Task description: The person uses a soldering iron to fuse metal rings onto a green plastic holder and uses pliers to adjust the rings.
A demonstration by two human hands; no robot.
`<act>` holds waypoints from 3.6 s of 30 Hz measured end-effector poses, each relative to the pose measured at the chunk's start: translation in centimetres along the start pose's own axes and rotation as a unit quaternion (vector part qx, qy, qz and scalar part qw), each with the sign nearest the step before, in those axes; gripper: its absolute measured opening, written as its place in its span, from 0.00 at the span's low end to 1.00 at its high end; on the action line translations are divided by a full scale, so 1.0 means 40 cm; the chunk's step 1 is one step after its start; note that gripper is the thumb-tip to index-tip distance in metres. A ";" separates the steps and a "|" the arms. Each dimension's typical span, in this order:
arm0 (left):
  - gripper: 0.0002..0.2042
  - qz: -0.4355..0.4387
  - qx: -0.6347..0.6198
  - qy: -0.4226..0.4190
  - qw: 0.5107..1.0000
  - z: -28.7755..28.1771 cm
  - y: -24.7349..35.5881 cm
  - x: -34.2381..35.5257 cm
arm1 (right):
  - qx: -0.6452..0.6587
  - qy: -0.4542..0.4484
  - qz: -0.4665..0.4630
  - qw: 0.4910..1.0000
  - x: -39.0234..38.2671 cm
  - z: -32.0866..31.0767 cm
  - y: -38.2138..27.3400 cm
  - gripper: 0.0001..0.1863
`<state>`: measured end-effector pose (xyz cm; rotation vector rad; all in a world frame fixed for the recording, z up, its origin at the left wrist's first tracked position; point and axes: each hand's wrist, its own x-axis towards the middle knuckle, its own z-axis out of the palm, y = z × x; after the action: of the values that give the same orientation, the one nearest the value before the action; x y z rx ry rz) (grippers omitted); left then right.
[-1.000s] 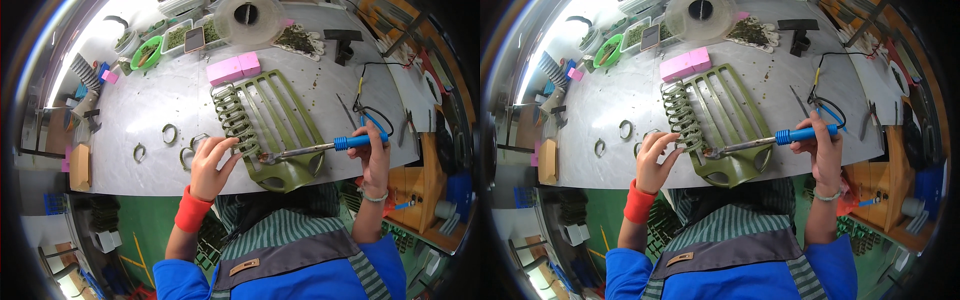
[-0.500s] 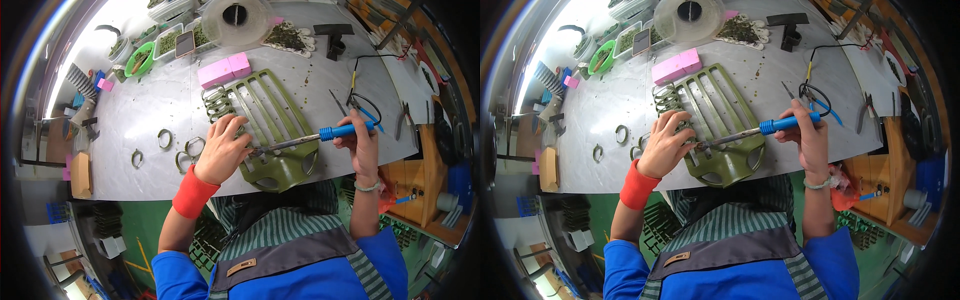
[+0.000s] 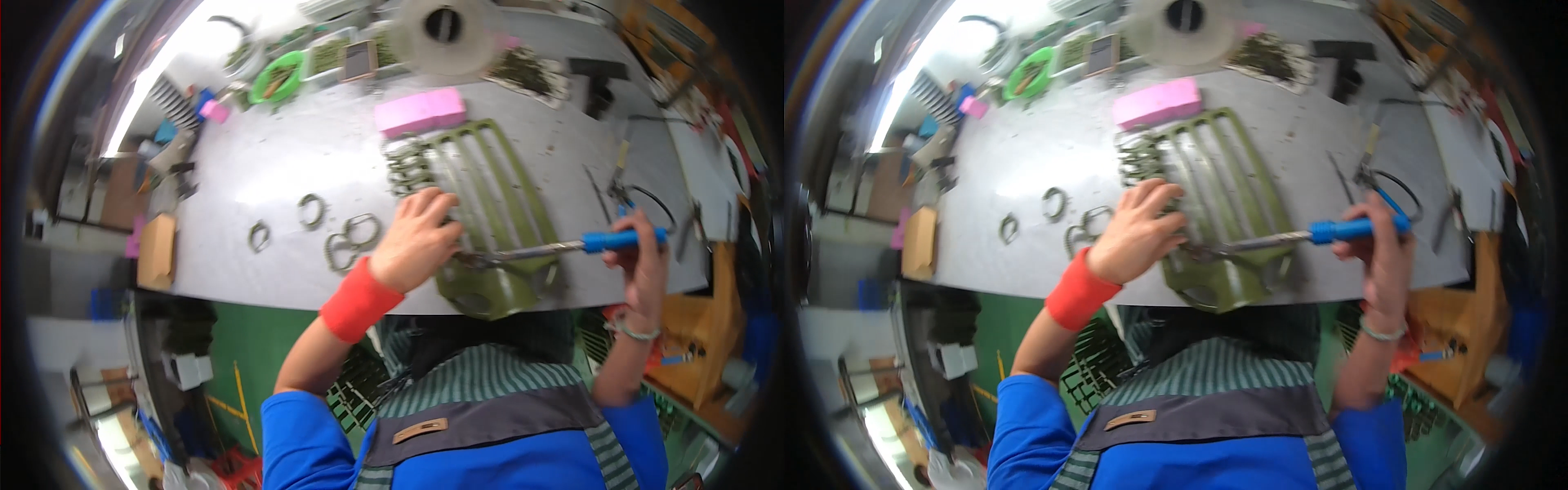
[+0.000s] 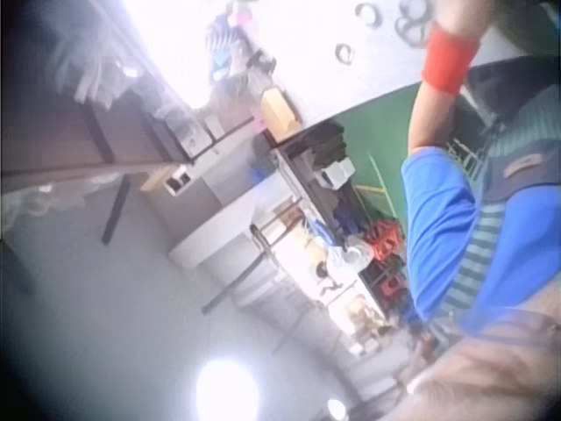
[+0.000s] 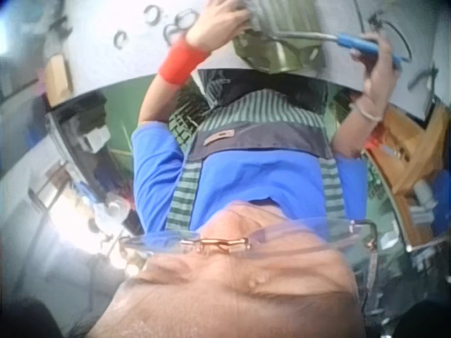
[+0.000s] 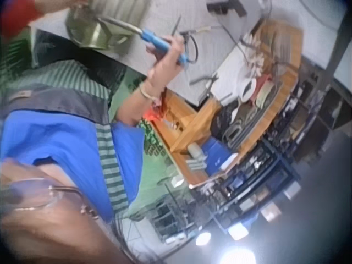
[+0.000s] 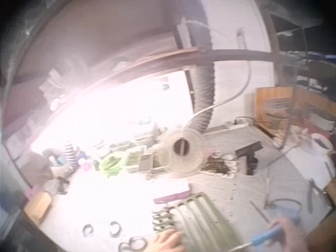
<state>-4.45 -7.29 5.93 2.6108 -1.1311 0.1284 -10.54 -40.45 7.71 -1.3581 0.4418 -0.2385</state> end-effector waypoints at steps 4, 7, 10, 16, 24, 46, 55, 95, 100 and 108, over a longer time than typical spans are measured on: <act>0.17 0.008 -0.066 0.076 0.995 -0.012 -0.021 -0.040 | 0.008 0.002 -0.013 1.000 -0.003 -0.006 -0.005 0.22; 0.14 -0.121 -0.178 0.164 0.963 -0.036 -0.149 -0.138 | 0.007 -0.004 -0.016 1.000 -0.004 -0.009 -0.006 0.22; 0.07 -0.385 -0.064 0.262 0.883 -0.069 -0.350 -0.299 | 0.005 -0.008 -0.018 1.000 -0.006 -0.012 -0.004 0.23; 0.18 -0.640 0.166 0.075 0.747 -0.042 -0.538 -0.565 | -0.005 -0.007 -0.026 1.000 -0.017 -0.011 -0.004 0.23; 0.17 -0.558 -0.100 0.189 0.802 -0.058 -0.471 -0.576 | 0.009 0.000 -0.034 0.999 -0.024 0.001 -0.013 0.22; 0.14 -0.352 -0.391 0.259 0.810 -0.090 -0.088 -0.435 | 0.008 -0.001 -0.033 0.999 -0.026 -0.016 -0.038 0.22; 0.13 -0.239 -0.308 0.155 0.908 0.002 0.061 -0.231 | 0.008 0.008 -0.020 1.000 -0.034 -0.044 -0.036 0.21; 0.12 -0.394 -0.470 0.153 0.775 0.039 -0.092 -0.384 | 0.044 0.044 -0.026 0.998 0.124 -0.080 -0.071 0.20; 0.13 -0.380 -0.425 0.110 0.814 0.044 -0.102 -0.375 | 0.050 0.035 -0.021 0.998 0.149 -0.078 -0.064 0.21; 0.15 -0.379 -0.425 0.109 0.815 0.011 -0.083 -0.364 | 0.065 0.041 -0.028 0.997 0.167 -0.066 -0.058 0.21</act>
<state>-12.07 4.94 1.91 1.9317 0.0479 -0.2040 -5.52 -46.01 8.46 -1.2380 0.4492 -0.3640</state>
